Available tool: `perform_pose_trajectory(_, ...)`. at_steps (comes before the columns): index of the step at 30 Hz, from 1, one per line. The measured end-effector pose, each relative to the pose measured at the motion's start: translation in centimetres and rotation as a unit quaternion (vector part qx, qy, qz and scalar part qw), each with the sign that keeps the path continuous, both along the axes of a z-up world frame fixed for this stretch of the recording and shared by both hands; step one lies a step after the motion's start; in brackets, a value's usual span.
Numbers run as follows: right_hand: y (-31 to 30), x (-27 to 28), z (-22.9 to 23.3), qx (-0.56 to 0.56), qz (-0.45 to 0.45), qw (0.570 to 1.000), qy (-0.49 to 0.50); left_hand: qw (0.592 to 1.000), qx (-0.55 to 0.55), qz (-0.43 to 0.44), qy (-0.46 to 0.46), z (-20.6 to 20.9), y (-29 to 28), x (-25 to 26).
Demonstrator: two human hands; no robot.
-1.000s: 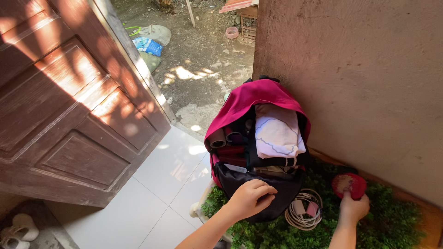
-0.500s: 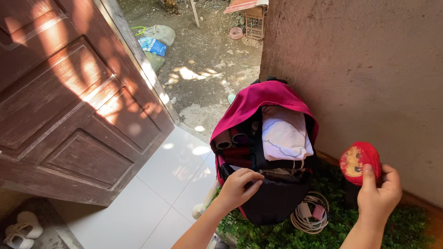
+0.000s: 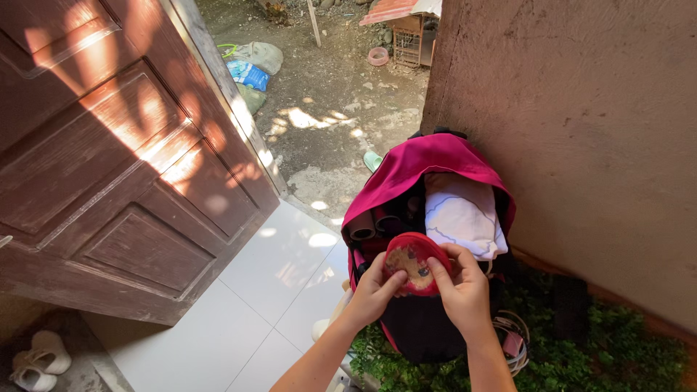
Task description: The person packs a pink backpack at a doorway, placing clothes, a hair dryer, a phone, a round tin, and a coiled extension cord into it, then zips the compartments closed. They then reopen the backpack and take items back out, holding a small cloth pouch at the end.
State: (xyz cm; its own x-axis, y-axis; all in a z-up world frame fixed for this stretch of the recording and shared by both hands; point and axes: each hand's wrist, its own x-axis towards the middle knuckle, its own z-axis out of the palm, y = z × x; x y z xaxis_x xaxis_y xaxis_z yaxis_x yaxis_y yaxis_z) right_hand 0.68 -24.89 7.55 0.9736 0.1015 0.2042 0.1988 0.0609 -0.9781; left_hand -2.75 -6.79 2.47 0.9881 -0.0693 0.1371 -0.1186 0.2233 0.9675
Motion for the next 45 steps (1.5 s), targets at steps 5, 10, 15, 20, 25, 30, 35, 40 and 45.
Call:
perform_pose_trajectory(5, -1.6, 0.7, 0.2, 0.035, -0.021, 0.999, -0.009, 0.999, -0.045, 0.016, 0.016, -0.4, 0.8, 3.8)
perform_pose_trajectory(10, -5.2, 0.5, 0.0, 0.030, -0.097, 0.993, -0.056, 0.998, -0.068, -0.007, 0.013, 0.1, -0.4, 9.8)
perform_pose_trajectory(15, -9.3, -0.7, -0.5, 0.013, -0.186, 0.982, -0.032, 0.999, -0.026, -0.011, 0.017, 0.7, -2.0, 14.4)
perform_pose_trajectory(20, -12.6, -1.6, -1.7, -0.015, -0.263, 0.965, 0.002, 0.986, 0.148, 0.025, -0.075, 2.4, -3.6, 15.8)
perform_pose_trajectory(25, -15.0, -1.1, -5.1, -0.121, -0.287, 0.946, 0.095, 0.879, 0.404, 0.154, -0.202, 3.8, -5.6, 14.7)
perform_pose_trajectory(30, -19.1, 0.7, -11.8, -0.252, -0.325, 0.903, 0.121, 0.871, 0.425, 0.172, -0.178, 4.0, -5.2, 13.7)
perform_pose_trajectory(35, -24.5, 1.6, -18.8, -0.407, -0.344, 0.834, 0.147, 0.880, 0.366, 0.193, -0.232, 3.5, -3.8, 10.2)
perform_pose_trajectory(40, -26.1, 2.3, -22.3, -0.489, -0.342, 0.777, 0.202, 0.888, 0.347, 0.198, -0.226, 3.3, -2.5, 7.3)
perform_pose_trajectory(45, -25.5, 3.8, -22.3, -0.496, -0.320, 0.774, 0.231, 0.883, 0.364, 0.203, -0.217, 2.6, -1.8, 5.3)
